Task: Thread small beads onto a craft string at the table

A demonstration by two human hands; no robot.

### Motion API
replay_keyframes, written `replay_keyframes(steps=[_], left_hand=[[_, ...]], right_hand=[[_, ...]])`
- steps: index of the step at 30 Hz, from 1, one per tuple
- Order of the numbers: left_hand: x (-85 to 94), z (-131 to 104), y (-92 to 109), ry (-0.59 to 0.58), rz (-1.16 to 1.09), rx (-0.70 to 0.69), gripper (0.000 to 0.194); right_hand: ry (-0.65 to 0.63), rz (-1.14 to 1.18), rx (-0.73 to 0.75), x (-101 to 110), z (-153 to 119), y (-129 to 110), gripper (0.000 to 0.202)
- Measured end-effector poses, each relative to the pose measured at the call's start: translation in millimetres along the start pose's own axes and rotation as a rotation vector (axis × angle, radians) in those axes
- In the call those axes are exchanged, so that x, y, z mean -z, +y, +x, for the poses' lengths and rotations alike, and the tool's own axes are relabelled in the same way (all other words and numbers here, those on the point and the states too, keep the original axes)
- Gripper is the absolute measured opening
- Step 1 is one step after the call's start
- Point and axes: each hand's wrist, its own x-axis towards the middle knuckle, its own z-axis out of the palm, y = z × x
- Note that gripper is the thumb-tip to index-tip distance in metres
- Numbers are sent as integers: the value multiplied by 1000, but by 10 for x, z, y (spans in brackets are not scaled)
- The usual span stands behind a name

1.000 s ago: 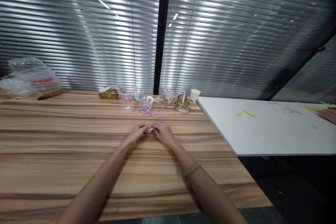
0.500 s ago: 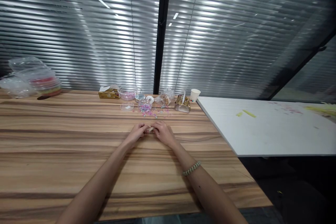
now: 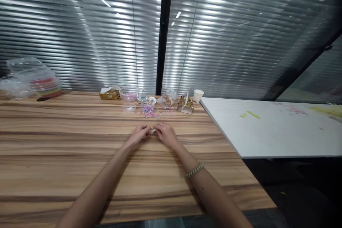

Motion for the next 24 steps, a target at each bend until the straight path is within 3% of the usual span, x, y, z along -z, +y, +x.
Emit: replay_keyframes(steps=[7,16,24], left_hand=[[8,-9,5,-6,5,-7,25],[-7,-27,79,34,-1,-121,40],[5,-29,106,86,97,-233,43]], right_hand=[[-11,-5,-14,20,-3,-20,19],[52,-50,-9,32,-2,-32,21],[0,-103,10,29,3,-45,23]])
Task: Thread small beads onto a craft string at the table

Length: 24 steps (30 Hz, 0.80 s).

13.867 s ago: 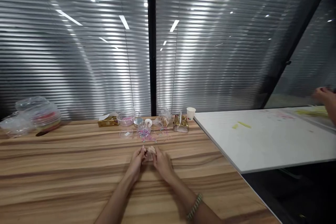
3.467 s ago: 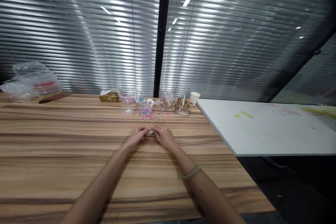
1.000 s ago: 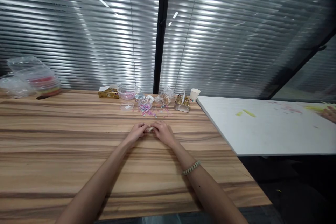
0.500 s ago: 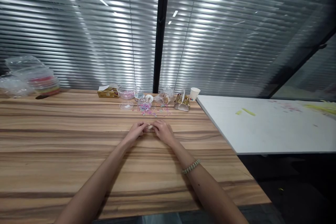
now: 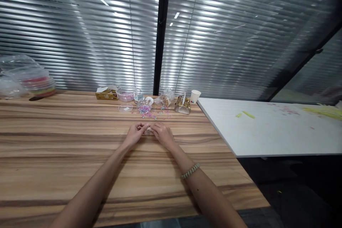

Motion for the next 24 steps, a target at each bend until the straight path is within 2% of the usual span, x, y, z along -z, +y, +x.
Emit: replay_keyframes(steps=[6,10,14,24], left_hand=[[5,-13,11,2,53,-53,39],[2,-32,33,-41,78,-97,34],[-5,-51,53,-65,56,-52,33],[-19,-54,79,-25,58,4,35]], right_hand=[[-36,-28,-6,34,3,-25,22],[-22,-19,10,25,9,-15,21],[7,-13,28,-8,14,10,17],[25,0,30,-5,12,14,17]])
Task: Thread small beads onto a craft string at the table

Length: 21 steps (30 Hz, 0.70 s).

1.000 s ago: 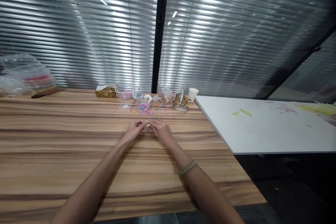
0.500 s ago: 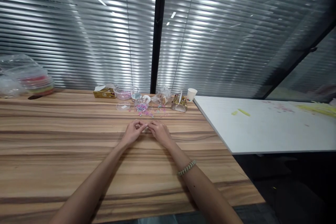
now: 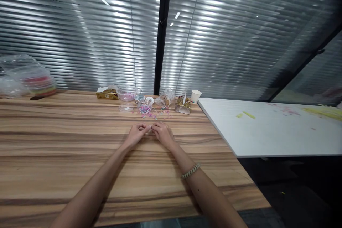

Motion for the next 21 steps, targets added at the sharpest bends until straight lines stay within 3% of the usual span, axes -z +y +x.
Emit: replay_keyframes(steps=[21], left_hand=[[23,37,-136,10,80,-77,32]], right_hand=[[-53,-31,-30,27,-6,-31,19]])
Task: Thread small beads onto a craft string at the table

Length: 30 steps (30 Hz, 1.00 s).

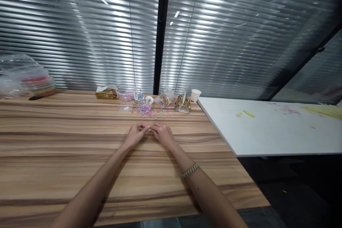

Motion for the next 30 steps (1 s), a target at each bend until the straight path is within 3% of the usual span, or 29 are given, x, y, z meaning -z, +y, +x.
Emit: replay_keyframes(steps=[13,30], left_hand=[[-19,-2,19,48,-50,16,32],[-27,21,-88,1,14,22,36]], right_hand=[[-44,48,-29,68,-16,-57,27],[-91,33,-41,85,-20,-69,23]])
